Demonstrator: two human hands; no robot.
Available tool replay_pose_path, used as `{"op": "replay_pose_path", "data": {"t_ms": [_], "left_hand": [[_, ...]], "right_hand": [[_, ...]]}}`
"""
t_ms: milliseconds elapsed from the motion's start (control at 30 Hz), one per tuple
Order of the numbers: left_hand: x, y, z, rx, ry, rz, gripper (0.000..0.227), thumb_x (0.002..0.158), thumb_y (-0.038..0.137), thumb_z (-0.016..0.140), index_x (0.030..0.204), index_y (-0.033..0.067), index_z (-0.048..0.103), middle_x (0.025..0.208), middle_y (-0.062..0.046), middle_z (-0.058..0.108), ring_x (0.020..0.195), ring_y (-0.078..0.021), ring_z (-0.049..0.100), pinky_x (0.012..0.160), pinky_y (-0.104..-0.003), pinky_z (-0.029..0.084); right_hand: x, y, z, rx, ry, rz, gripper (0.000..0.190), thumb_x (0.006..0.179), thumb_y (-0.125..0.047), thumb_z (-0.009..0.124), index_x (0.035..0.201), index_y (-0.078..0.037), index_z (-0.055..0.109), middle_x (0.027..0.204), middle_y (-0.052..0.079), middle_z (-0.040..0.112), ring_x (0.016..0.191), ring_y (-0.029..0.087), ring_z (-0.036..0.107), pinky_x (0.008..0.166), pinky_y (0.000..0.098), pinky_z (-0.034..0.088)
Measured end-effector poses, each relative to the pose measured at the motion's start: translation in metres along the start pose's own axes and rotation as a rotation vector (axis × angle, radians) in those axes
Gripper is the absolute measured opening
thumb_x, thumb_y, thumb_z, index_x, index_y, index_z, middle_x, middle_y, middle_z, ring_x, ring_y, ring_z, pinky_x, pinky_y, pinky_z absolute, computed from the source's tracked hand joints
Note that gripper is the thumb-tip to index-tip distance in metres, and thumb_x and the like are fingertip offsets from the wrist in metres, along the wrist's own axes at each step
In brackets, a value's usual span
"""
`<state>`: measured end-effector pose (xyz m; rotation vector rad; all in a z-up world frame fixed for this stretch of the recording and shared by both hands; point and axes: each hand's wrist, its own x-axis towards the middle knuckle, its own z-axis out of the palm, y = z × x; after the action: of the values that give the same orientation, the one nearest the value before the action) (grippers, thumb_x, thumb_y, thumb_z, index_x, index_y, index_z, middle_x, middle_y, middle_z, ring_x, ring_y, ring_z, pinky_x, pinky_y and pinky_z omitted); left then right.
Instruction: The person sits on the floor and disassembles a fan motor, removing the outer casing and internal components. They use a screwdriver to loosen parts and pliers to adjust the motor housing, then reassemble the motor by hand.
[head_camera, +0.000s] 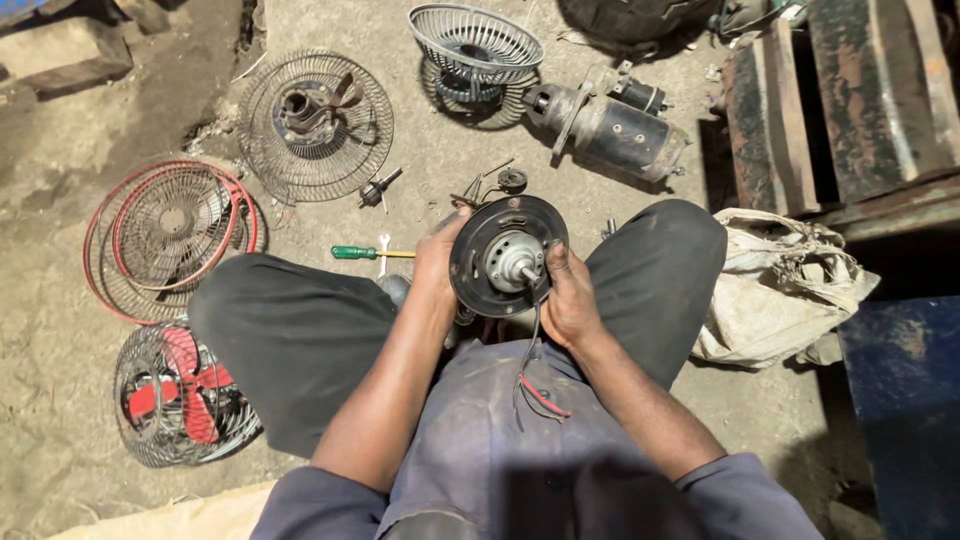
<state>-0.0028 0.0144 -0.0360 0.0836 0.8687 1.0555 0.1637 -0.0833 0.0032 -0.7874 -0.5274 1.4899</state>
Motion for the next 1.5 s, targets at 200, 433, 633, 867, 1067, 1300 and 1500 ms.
{"op": "replay_pose_path", "data": {"t_ms": [200,433,633,867,1067,1300,1500], "left_hand": [[0.044,-0.023,-0.025,0.046,0.085,-0.020,0.019,0.091,0.008,0.072,0.095,-0.0092,0.076,0.079,-0.014,0.075,0.058,-0.0209,0.067,0.054,-0.033,0.057],[0.083,-0.040,-0.063,0.024,0.064,-0.008,0.017,0.092,0.008,0.069,0.092,-0.0075,0.075,0.078,-0.012,0.073,0.058,-0.0198,0.066,0.056,-0.033,0.057],[0.115,-0.065,-0.086,-0.049,0.051,0.031,0.019,0.092,0.011,0.065,0.089,-0.0054,0.073,0.076,-0.013,0.071,0.057,-0.0209,0.066,0.053,-0.035,0.056],[0.130,-0.078,-0.076,-0.086,0.075,0.007,0.018,0.094,0.007,0.066,0.093,-0.0094,0.072,0.081,-0.014,0.072,0.062,-0.0208,0.067,0.058,-0.034,0.057],[0.115,-0.073,-0.059,-0.180,0.003,0.013,0.020,0.090,0.005,0.068,0.098,-0.0124,0.072,0.084,-0.016,0.074,0.064,-0.0216,0.068,0.060,-0.033,0.058],[0.107,-0.064,-0.043,-0.179,0.117,-0.029,0.022,0.086,0.002,0.074,0.100,-0.0139,0.071,0.084,-0.017,0.074,0.063,-0.0225,0.069,0.060,-0.035,0.058],[0.105,-0.063,-0.035,-0.201,0.136,-0.067,0.021,0.085,0.000,0.074,0.099,-0.0147,0.070,0.085,-0.018,0.074,0.063,-0.0233,0.069,0.058,-0.036,0.059]], "right_hand": [[0.011,0.007,-0.003,-0.076,0.021,0.014,0.062,0.103,-0.044,0.057,0.142,0.004,0.052,0.133,0.013,0.064,0.118,0.021,0.064,0.105,0.0397,0.053],[0.026,0.018,-0.008,-0.172,0.001,0.056,0.067,0.102,-0.048,0.056,0.142,0.005,0.052,0.134,0.014,0.065,0.120,0.022,0.063,0.106,0.0389,0.052],[0.034,0.024,-0.015,-0.108,-0.049,0.108,0.071,0.096,-0.048,0.064,0.144,0.002,0.049,0.136,0.011,0.063,0.122,0.021,0.061,0.107,0.0393,0.051],[0.039,0.027,-0.029,-0.165,0.030,0.061,0.067,0.094,-0.039,0.074,0.141,0.003,0.052,0.134,0.012,0.065,0.122,0.021,0.062,0.106,0.0381,0.050],[0.039,0.025,-0.030,-0.164,0.025,0.061,0.060,0.095,-0.035,0.074,0.141,-0.002,0.054,0.130,0.009,0.066,0.118,0.020,0.063,0.102,0.0400,0.053],[0.043,0.027,-0.032,-0.162,0.070,0.082,0.053,0.097,-0.033,0.072,0.137,-0.002,0.057,0.130,0.009,0.066,0.118,0.021,0.064,0.103,0.0403,0.053],[0.044,0.026,-0.031,-0.191,0.088,0.063,0.055,0.096,-0.034,0.070,0.140,-0.003,0.056,0.133,0.008,0.065,0.121,0.020,0.062,0.106,0.0397,0.051]]}}
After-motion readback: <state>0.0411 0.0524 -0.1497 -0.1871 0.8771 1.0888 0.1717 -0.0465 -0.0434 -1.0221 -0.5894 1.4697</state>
